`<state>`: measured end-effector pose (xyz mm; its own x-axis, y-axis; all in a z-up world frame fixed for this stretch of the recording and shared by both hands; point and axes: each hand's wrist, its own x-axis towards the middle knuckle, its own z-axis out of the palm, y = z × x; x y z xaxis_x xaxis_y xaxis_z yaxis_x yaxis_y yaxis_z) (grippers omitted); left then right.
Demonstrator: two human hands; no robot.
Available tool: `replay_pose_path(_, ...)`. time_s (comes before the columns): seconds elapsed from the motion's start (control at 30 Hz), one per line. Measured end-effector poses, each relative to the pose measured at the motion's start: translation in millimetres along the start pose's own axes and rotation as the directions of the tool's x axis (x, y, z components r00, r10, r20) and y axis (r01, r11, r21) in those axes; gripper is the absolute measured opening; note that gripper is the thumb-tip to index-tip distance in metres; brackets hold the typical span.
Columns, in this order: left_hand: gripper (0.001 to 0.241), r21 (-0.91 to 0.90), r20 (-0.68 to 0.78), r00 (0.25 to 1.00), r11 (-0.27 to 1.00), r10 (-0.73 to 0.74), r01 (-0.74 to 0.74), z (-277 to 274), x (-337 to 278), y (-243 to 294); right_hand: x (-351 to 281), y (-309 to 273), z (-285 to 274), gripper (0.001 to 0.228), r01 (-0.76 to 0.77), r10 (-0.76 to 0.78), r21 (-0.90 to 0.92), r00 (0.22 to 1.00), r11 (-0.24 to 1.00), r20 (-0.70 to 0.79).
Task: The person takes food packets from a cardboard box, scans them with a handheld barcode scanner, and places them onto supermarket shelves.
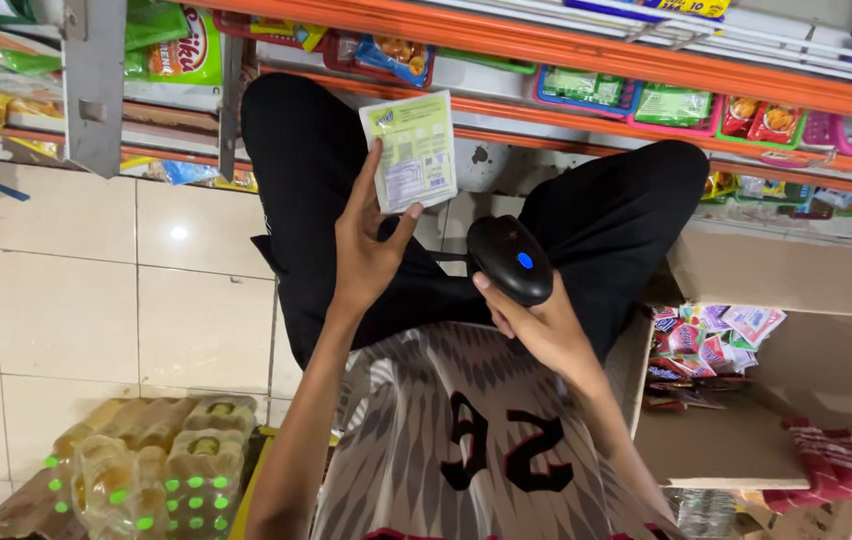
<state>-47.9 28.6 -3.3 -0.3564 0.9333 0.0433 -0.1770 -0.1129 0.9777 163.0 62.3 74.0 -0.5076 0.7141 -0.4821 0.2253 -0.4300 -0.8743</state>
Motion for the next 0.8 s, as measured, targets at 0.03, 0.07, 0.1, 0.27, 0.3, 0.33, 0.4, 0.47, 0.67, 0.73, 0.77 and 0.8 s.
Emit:
replay_pose_path(0.03,0.079,0.038,-0.007,1.0,0.999,-0.011,0.012,-0.9,-2.6,-1.9,0.2,0.0,2.4,0.014,0.0,0.0,-0.003,1.0,1.0,0.0)
replay_pose_path(0.07,0.079,0.075,-0.014,1.0,0.997,-0.023,0.024,-1.7,-5.6,-3.3,0.1,0.4,4.3,0.012,-0.02,0.021,0.004,1.0,1.0,-0.009)
replay_pose_path(0.1,0.079,0.073,-0.016,1.0,0.997,-0.017,0.018,-1.7,-7.7,-4.7,0.9,0.4,4.1,0.012,-0.038,0.038,0.009,0.999,0.999,-0.018)
replay_pose_path(0.27,0.072,0.139,0.081,0.996,0.989,0.042,-0.053,-3.2,-13.0,-2.3,1.0,3.7,-2.6,0.014,0.018,-0.023,-0.07,0.996,0.997,-0.082)
replay_pose_path(0.3,0.072,0.141,0.086,0.995,0.989,0.043,-0.054,-5.3,-12.3,-1.0,-0.2,6.1,-5.1,0.014,0.004,-0.019,-0.109,0.99,0.994,-0.136)
replay_pose_path(0.33,0.077,0.121,0.13,0.987,0.989,-0.098,0.082,-8.2,-10.2,0.0,0.6,8.5,-8.4,0.014,0.006,-0.021,-0.106,0.99,0.994,-0.139)
replay_pose_path(0.4,0.083,0.108,0.169,0.957,0.97,-0.235,0.219,-7.5,-7.6,0.3,4.3,11.5,-19.3,0.019,0.013,-0.025,-0.047,0.967,0.999,-0.252)
replay_pose_path(0.47,0.081,0.541,0.084,0.977,0.832,-0.194,0.119,-3.0,-4.2,2.0,4.6,11.0,-30.4,0.019,0.014,-0.034,-0.071,0.957,0.997,-0.287)
replay_pose_path(0.67,0.056,0.051,0.456,0.846,0.957,-0.277,0.286,7.0,3.8,17.5,-7.4,6.1,-47.9,0.016,0.06,-0.09,-0.093,0.926,0.994,-0.366)
replay_pose_path(0.73,0.052,0.126,0.441,0.874,0.978,-0.205,0.166,9.7,8.6,19.5,-9.1,6.3,-48.2,0.016,0.097,-0.118,-0.076,0.925,0.992,-0.361)
replay_pose_path(0.77,0.048,0.201,0.424,0.896,0.979,-0.129,0.046,12.4,11.0,21.3,-9.5,7.0,-47.4,0.019,0.069,-0.106,-0.113,0.922,0.991,-0.372)
replay_pose_path(0.8,0.048,0.197,0.434,0.892,0.979,-0.127,0.043,14.6,11.9,25.0,-10.2,7.5,-46.6,0.022,0.04,-0.095,-0.149,0.919,0.988,-0.383)
